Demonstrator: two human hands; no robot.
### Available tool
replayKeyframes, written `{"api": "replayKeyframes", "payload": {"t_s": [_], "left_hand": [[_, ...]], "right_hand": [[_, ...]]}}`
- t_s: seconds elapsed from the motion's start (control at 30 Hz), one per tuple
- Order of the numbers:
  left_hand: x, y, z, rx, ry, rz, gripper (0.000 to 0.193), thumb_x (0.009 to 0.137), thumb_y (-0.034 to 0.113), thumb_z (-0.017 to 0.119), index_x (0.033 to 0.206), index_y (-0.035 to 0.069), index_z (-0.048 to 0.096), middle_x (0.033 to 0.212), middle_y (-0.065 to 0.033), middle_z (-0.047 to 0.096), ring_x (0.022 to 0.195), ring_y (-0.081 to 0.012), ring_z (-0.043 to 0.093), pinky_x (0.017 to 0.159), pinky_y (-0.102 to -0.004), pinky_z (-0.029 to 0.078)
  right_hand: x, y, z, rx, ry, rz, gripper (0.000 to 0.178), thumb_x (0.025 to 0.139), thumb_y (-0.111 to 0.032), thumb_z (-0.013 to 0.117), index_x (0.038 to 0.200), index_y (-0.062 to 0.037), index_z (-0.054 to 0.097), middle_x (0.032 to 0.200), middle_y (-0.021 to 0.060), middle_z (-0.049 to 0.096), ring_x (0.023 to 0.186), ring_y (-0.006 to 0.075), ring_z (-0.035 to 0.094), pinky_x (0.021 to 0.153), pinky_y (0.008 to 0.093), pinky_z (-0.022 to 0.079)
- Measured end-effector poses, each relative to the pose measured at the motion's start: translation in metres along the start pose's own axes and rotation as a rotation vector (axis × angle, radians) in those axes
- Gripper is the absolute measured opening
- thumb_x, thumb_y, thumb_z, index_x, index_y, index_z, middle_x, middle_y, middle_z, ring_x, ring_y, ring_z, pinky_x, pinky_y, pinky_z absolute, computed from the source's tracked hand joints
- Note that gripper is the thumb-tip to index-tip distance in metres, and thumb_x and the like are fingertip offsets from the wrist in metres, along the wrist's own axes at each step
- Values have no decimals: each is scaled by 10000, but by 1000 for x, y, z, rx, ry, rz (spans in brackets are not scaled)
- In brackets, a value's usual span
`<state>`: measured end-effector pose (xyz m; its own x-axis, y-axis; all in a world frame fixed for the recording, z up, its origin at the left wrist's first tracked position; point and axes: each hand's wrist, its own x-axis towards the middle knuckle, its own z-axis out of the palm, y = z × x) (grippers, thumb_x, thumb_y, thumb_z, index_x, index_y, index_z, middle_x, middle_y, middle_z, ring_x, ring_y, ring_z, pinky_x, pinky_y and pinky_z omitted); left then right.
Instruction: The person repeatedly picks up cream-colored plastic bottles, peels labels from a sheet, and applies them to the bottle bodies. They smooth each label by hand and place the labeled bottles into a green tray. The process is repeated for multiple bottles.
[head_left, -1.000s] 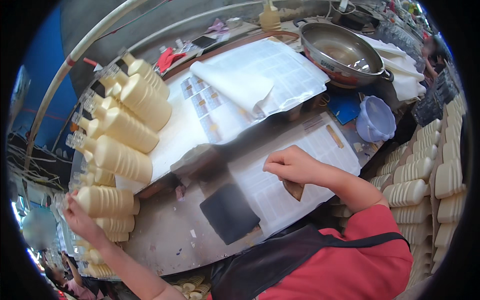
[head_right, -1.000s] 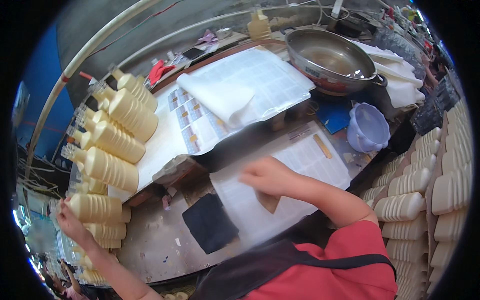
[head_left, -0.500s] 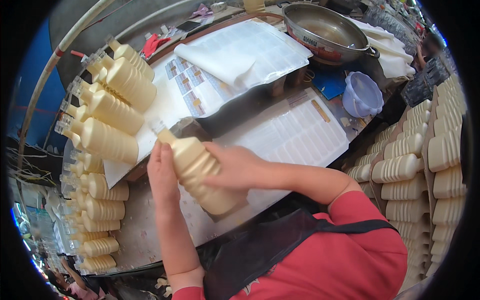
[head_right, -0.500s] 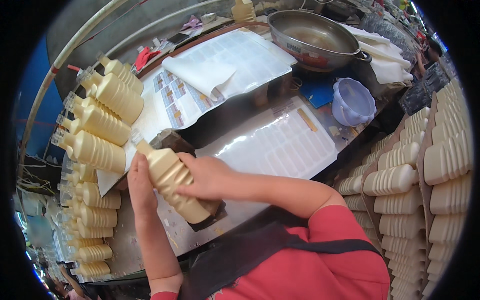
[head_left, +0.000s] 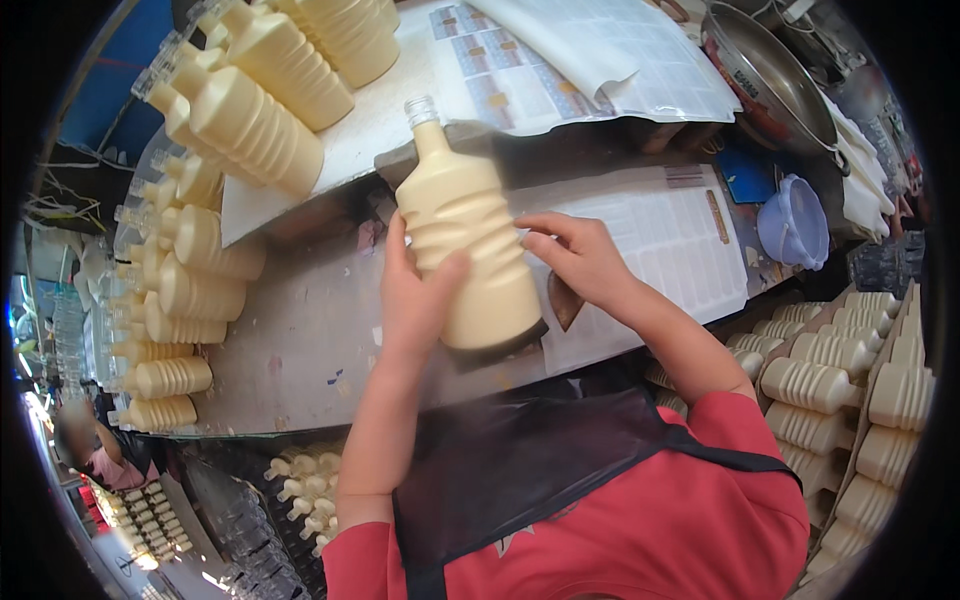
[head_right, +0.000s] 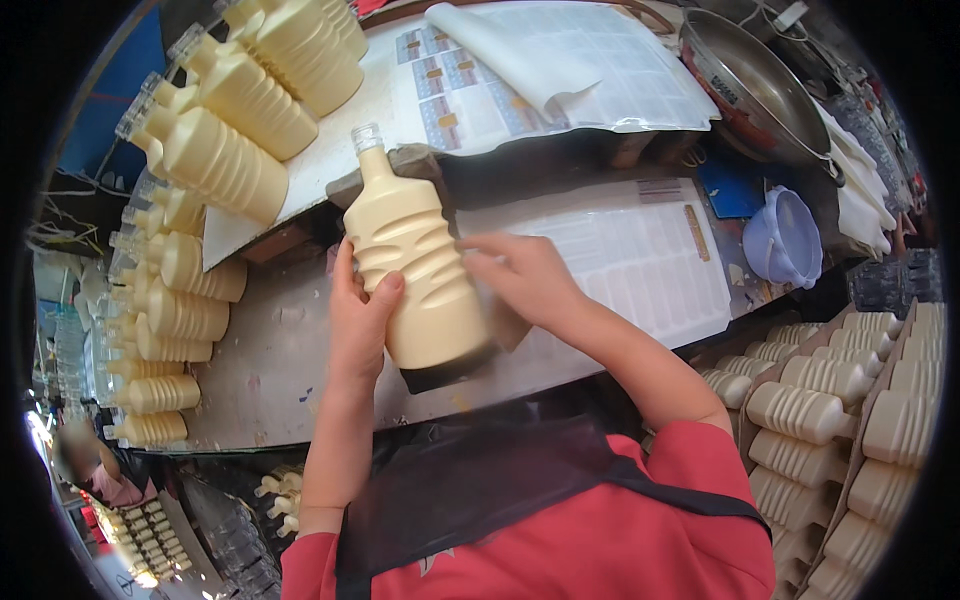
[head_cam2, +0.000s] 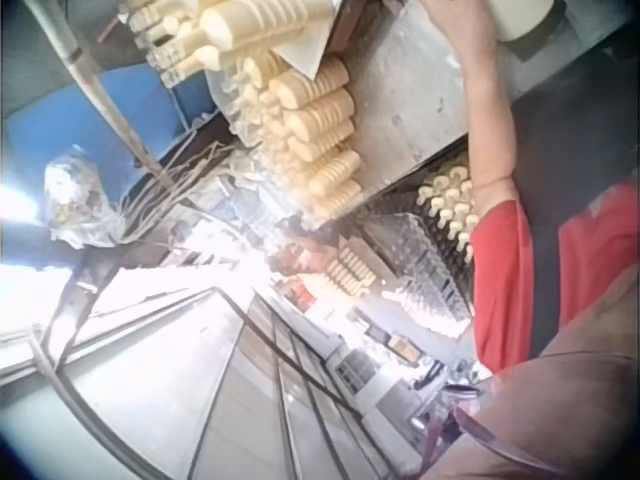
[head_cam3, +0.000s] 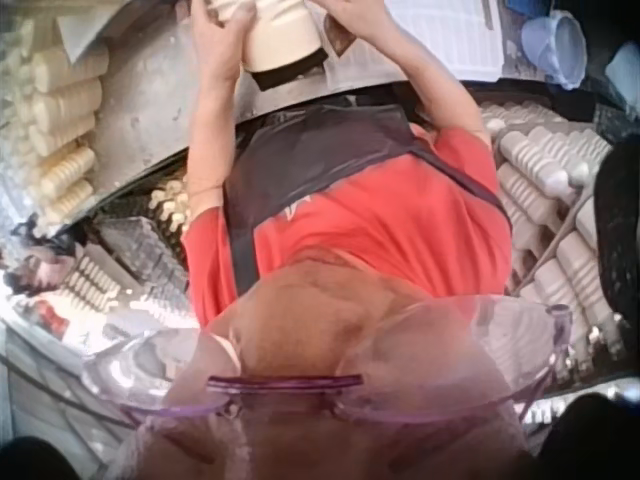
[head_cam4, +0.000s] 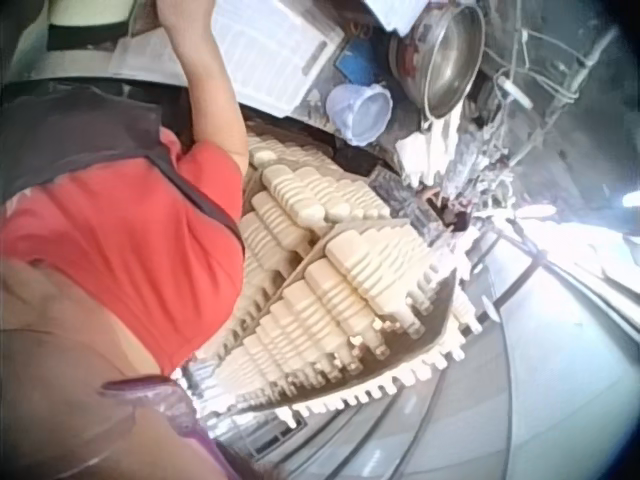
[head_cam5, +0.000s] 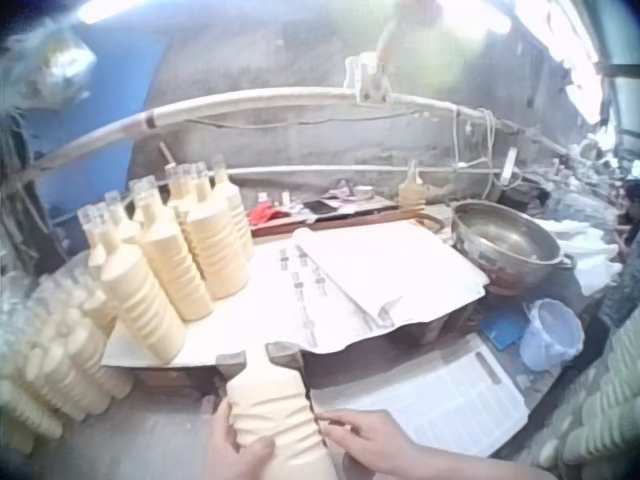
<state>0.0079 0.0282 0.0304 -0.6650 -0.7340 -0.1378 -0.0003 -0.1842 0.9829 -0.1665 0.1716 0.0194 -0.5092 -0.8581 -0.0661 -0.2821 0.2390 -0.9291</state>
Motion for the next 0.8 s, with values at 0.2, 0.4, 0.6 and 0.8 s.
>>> {"api": "replayKeyframes", "payload": {"t_s": [0.2, 0.4, 0.6, 0.8], "left_hand": [[0, -3, 3, -9, 24, -16, 900, 853, 133, 741, 1589, -7, 242, 1364, -204, 592, 1177, -252, 644, 991, -373, 534], [-2, -3, 3, 105, 89, -29, 909, 852, 140, 735, 1589, -17, 227, 1452, -229, 512, 1264, -274, 584, 1047, -384, 490], [-6, -4, 12, 155, 152, 121, 912, 864, 129, 705, 1598, 16, 177, 1545, -253, 390, 1375, -317, 465, 1157, -408, 367], [-17, 2, 16, 616, 214, 371, 826, 871, 127, 686, 1562, 5, 252, 1554, -258, 348, 1401, -384, 413, 1188, -479, 315]], "right_hand": [[-6, 1, -4, -179, 146, -121, 239, 934, -186, 694, 1119, -51, 764, 983, 141, 759, 735, 223, 712, 661, 336, 552], [15, 33, -88, -700, 725, -390, 189, 878, -96, 736, 1065, -94, 761, 966, 70, 714, 760, 271, 701, 647, 350, 561], [47, 33, -116, -965, 653, -468, 395, 855, -101, 766, 1246, -134, 714, 1104, 59, 656, 780, 251, 689, 658, 355, 560], [63, 19, -112, -1064, 587, -544, 404, 845, -86, 751, 1239, -157, 694, 934, 59, 576, 673, 245, 640, 593, 348, 534]]}}
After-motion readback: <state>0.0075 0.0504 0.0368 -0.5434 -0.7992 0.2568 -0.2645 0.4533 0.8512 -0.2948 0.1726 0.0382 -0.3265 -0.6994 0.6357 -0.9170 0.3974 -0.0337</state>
